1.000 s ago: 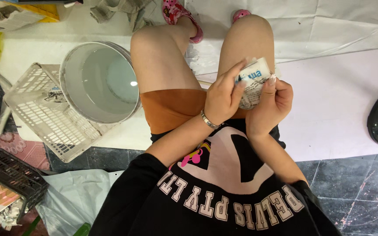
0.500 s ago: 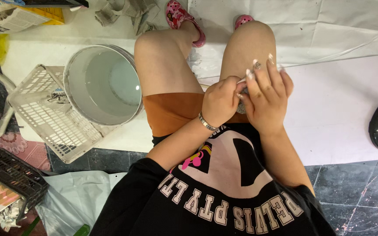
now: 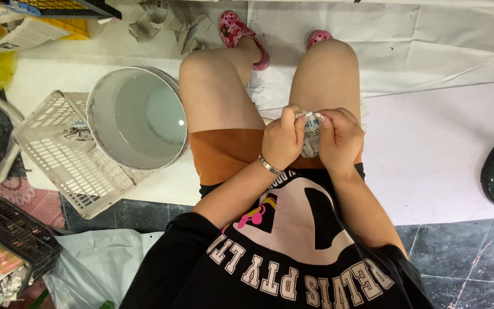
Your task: The person sits on the floor and wraps small ceramic items, including a white bowl and a small cup, in newspaper. They fold the paper around each item and place the wrapped bundles on a nearby shelf.
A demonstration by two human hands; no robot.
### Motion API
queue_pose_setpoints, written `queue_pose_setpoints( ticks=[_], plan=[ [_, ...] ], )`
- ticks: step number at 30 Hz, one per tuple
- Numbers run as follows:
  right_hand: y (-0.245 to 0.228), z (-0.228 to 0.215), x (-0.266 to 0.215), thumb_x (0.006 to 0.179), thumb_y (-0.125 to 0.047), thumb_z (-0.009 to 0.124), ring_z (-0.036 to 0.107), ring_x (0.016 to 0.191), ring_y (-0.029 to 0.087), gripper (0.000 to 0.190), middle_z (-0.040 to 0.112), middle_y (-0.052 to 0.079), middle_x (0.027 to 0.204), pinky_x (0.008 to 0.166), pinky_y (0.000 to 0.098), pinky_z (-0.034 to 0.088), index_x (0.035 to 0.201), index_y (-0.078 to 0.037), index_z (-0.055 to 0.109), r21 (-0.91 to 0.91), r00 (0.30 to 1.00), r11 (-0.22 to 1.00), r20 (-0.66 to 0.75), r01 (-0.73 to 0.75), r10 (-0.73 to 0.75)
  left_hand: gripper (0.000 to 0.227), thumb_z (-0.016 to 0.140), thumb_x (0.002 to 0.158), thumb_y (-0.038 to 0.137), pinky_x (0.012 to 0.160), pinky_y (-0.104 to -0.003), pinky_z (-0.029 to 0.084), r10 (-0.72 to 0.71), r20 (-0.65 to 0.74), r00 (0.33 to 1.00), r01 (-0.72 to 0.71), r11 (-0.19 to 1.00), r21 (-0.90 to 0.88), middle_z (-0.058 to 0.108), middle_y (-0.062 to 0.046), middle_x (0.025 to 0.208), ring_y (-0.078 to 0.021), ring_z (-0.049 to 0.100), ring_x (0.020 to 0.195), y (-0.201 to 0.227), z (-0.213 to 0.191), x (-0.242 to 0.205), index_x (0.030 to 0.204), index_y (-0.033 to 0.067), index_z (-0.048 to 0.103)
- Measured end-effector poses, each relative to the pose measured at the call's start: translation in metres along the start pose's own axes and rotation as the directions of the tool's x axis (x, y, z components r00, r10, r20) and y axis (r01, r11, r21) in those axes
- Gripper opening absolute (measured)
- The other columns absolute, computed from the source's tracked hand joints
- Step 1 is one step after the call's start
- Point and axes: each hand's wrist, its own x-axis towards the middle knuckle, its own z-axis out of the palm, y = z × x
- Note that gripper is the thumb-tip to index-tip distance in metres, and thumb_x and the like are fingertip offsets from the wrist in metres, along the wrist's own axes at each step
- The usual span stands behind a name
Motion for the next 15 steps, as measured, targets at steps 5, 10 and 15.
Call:
queue_pose_setpoints(
  ticks=[5,10,15],
  plan=[
    [0.003,0.002,-0.003,0.104,-0.007,0.069,0.066,0.08,0.028,0.01,0.07,0.012,0.087,0.074,0.0352,0.053,0.096,-0.001,0.07,-0.046,0.997,0.999,-0.078,0.026,-0.029,0.036,0.059,0.104,0.025,0.061,-0.044,0.053,-0.006,0.044,0.999,0.006,1.0,0.016,0.066,-0.012,0.071,-0.0316,0.067,0.064,0.014,-0.009,0.008,0.131,0.001,0.059],
    [0.015,0.003,-0.005,0.105,-0.008,0.069,0.066,0.078,0.023,0.011,0.07,0.011,0.086,0.075,0.0315,0.053,0.097,0.0,0.071,0.019,0.993,0.999,-0.11,-0.038,0.04,0.019,0.056,0.108,0.027,0.067,-0.041,0.055,0.161,-0.055,0.985,-0.161,0.987,0.004,0.073,-0.01,0.089,-0.0299,0.07,0.075,0.019,-0.008,0.009,0.104,0.0099,0.063],
    [0.02,0.014,-0.009,0.105,-0.014,0.072,0.061,0.081,0.012,0.016,0.071,0.007,0.091,0.077,0.0266,0.051,0.103,0.002,0.07,0.193,0.928,0.944,-0.211,-0.268,0.307,0.024,0.06,0.104,0.027,0.062,-0.042,0.053,0.027,-0.018,0.999,-0.027,1.0,0.013,0.069,-0.012,0.078,-0.0316,0.068,0.07,0.02,-0.002,0.008,0.091,0.0088,0.067]
  ],
)
